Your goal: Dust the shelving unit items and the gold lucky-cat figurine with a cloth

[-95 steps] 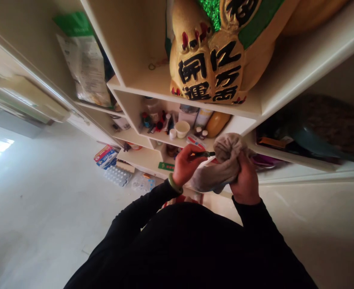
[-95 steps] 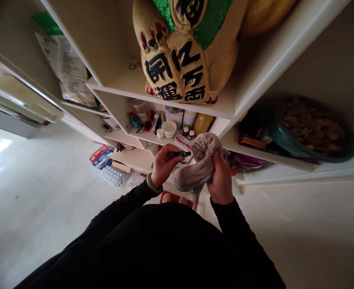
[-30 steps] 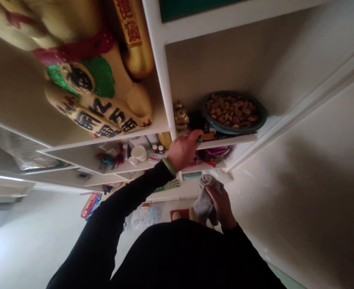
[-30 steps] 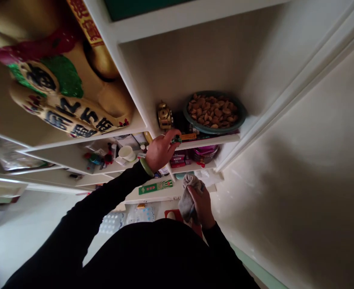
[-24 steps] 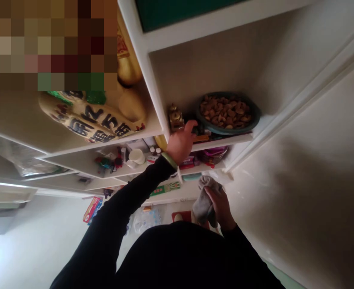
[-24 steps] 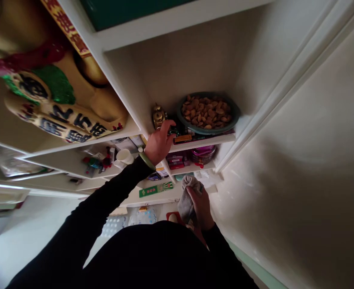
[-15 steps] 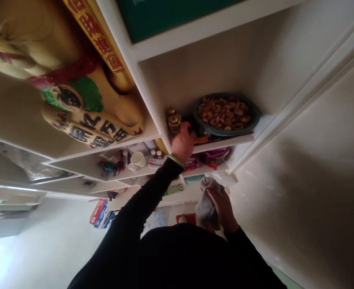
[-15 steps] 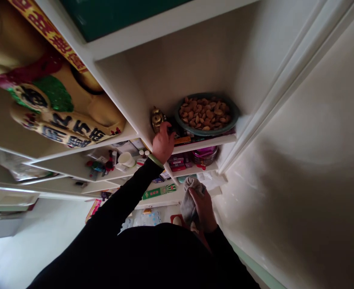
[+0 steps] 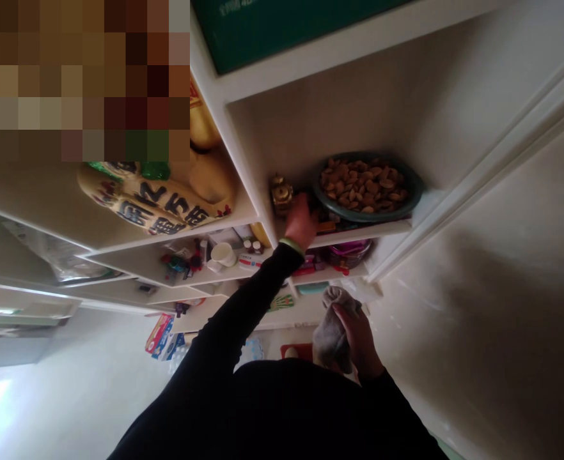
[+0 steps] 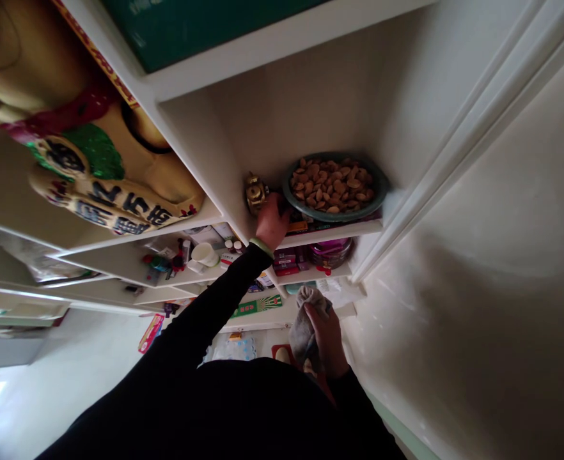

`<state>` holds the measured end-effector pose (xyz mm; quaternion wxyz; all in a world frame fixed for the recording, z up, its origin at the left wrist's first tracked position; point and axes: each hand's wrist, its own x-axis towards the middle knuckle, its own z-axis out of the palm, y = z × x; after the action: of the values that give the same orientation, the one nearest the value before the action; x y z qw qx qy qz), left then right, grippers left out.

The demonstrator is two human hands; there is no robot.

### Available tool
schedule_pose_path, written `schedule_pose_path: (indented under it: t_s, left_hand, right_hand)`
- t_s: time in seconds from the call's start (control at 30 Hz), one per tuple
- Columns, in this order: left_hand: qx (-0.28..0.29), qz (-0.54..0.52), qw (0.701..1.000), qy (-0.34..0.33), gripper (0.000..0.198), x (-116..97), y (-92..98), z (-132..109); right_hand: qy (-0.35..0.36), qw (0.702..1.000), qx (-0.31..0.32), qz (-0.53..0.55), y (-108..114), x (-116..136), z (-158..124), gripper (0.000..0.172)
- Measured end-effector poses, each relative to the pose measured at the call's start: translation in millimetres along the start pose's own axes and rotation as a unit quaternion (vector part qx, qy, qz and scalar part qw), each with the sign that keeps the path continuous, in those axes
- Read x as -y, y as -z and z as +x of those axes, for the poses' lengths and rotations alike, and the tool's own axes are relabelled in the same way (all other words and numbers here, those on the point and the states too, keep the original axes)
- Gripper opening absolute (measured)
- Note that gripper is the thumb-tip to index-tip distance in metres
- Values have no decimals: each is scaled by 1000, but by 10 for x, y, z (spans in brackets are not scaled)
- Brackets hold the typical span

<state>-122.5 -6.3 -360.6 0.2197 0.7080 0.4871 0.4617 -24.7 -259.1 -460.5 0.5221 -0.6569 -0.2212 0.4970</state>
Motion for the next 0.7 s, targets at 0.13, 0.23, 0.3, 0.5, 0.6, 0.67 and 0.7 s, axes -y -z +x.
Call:
schedule_pose_path:
  t_s: [0.13, 0.23, 0.3, 0.5, 0.6, 0.67, 0.7]
  left_hand:
    - [13, 12, 1000, -6, 24, 12, -44, 54]
    - [20, 28, 999, -20, 22, 10, -57, 90]
    - [39, 50, 998, -30, 20, -3, -59, 114]
    - [40, 44, 996, -59, 20, -146, -26, 52]
    - [18, 30, 994, -100, 17, -269, 150, -271]
    - [6, 38, 991, -129, 16, -317, 316, -649]
    - [6, 34, 988, -153, 10, -317, 392, -869]
  right_hand:
    - [18, 1000, 1, 1, 3, -27, 9, 57]
    - [25, 1000, 7, -2, 20, -43, 11, 58]
    - [28, 1000, 8, -5, 33, -51, 12, 57]
    - [21, 999, 13, -22, 66, -79, 36, 55]
    - [58, 994, 31, -84, 115, -91, 58, 58]
    - [119, 981, 67, -140, 157, -71, 83, 58]
    - [151, 971, 93, -162, 170, -49, 101, 58]
